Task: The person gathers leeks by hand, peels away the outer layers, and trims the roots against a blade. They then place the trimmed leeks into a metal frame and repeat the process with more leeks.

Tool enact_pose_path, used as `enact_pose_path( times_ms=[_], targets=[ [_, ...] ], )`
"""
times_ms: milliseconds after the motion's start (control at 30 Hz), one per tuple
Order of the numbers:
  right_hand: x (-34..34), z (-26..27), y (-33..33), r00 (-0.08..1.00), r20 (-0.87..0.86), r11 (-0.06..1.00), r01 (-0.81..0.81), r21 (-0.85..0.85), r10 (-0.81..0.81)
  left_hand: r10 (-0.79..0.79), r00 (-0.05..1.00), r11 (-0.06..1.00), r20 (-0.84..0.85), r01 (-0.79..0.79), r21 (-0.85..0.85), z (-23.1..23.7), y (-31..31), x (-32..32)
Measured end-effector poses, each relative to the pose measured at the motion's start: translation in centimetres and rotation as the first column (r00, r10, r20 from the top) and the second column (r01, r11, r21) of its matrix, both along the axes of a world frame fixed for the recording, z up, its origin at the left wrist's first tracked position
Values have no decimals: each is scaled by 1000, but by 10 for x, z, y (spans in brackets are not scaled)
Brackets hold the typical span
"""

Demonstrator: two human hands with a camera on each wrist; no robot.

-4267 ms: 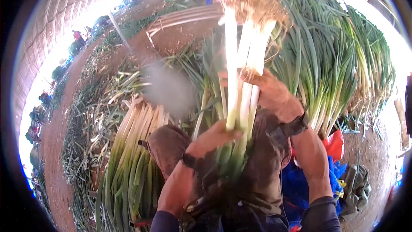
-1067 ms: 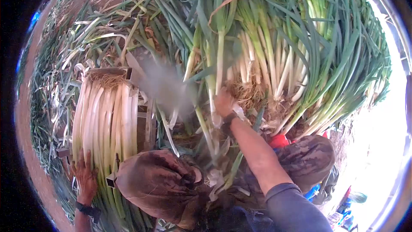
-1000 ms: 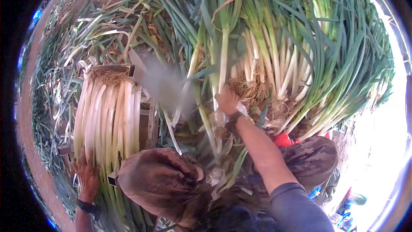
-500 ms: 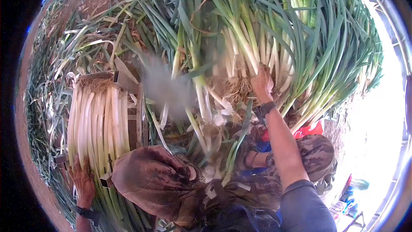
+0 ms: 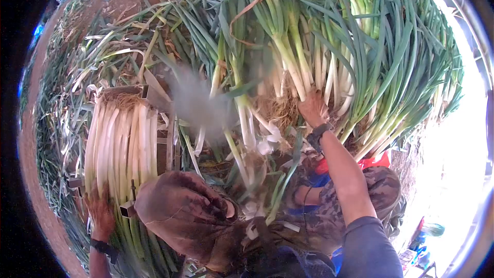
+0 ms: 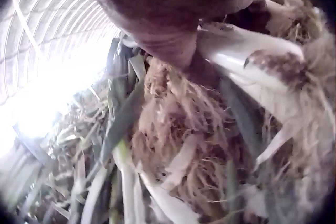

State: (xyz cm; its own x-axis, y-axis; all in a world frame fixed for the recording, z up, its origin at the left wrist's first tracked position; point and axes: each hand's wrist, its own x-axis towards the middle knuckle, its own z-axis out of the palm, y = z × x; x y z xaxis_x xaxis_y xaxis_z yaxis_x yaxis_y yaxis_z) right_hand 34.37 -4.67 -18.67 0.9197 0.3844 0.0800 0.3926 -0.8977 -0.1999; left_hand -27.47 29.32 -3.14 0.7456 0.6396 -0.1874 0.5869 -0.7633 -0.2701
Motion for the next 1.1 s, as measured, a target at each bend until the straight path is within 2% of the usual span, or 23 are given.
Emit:
enact_pose_path(
  times_ms=[67,100,133,167,233,267,333,367,400,467,500,533,600,667,733,767,800,833,933,967,1000,1067,1100],
  targets=[
    [12,-15,-6,998,16,998,59,30,-59,36,999,999,-17,-37,-27,7,-4,7],
    [26,-10,-15,942,-321,988,-51,146,96,70,997,996,-33,-72,-55,10,-5,11],
    [38,-6,-17,757,-594,950,-116,290,274,73,997,996,-28,-74,-51,9,-3,9],
    [49,-13,-14,763,-619,950,22,311,185,22,1000,1000,-12,-22,-14,5,0,4],
    [20,83,-15,744,-614,937,-48,345,264,-27,1000,999,-4,27,26,5,-1,3],
    [5,134,-14,732,-610,928,-82,362,303,38,999,998,-13,-39,-39,10,-2,7],
    [5,164,-21,664,-596,877,-205,436,451,101,995,990,-24,-103,-93,15,-3,13],
    [11,177,-13,572,-750,908,21,418,332,99,995,990,-28,-101,-97,15,-3,13],
    [-3,196,-11,571,-747,904,20,427,341,97,995,990,-28,-99,-99,18,-3,14],
    [-36,238,-10,565,-795,974,-85,209,220,116,993,984,-28,-118,-136,24,0,16],
    [-30,200,-19,656,-732,981,-76,178,183,119,993,979,-17,-120,-167,22,2,13],
    [-25,182,-28,612,-744,963,-153,221,268,121,993,973,-9,-120,-195,24,4,10],
    [-25,155,-43,419,-775,879,-278,388,474,88,996,975,35,-78,-206,39,3,10],
    [-47,172,-52,428,-793,901,-191,390,434,165,966,908,197,-71,-412,61,1,12],
    [-71,208,-55,446,-559,713,-492,499,699,172,966,922,193,-90,-376,91,-5,10],
    [-91,232,-57,572,-414,706,-577,411,708,158,964,930,212,-74,-359,108,-7,8],
    [-93,249,-60,479,-429,641,-520,565,766,145,962,938,233,-58,-343,120,-10,4],
    [-94,261,-62,470,-417,626,-527,574,778,176,937,931,303,-59,-361,118,6,-16],
    [-100,289,-65,477,-298,529,-479,700,827,287,904,914,316,-159,-374,179,-40,0],
    [-109,298,-72,363,208,279,-896,345,908,217,896,925,388,-62,-374,189,-48,-2],
    [-96,273,-71,358,216,274,-900,340,908,218,893,927,395,-63,-369,199,-62,1],
    [-61,202,-68,76,334,-46,-939,341,940,135,922,942,364,-6,-335,216,-102,20],
    [-85,234,-89,47,121,0,-933,359,992,21,939,949,344,90,-302,221,-124,33]
  ],
)
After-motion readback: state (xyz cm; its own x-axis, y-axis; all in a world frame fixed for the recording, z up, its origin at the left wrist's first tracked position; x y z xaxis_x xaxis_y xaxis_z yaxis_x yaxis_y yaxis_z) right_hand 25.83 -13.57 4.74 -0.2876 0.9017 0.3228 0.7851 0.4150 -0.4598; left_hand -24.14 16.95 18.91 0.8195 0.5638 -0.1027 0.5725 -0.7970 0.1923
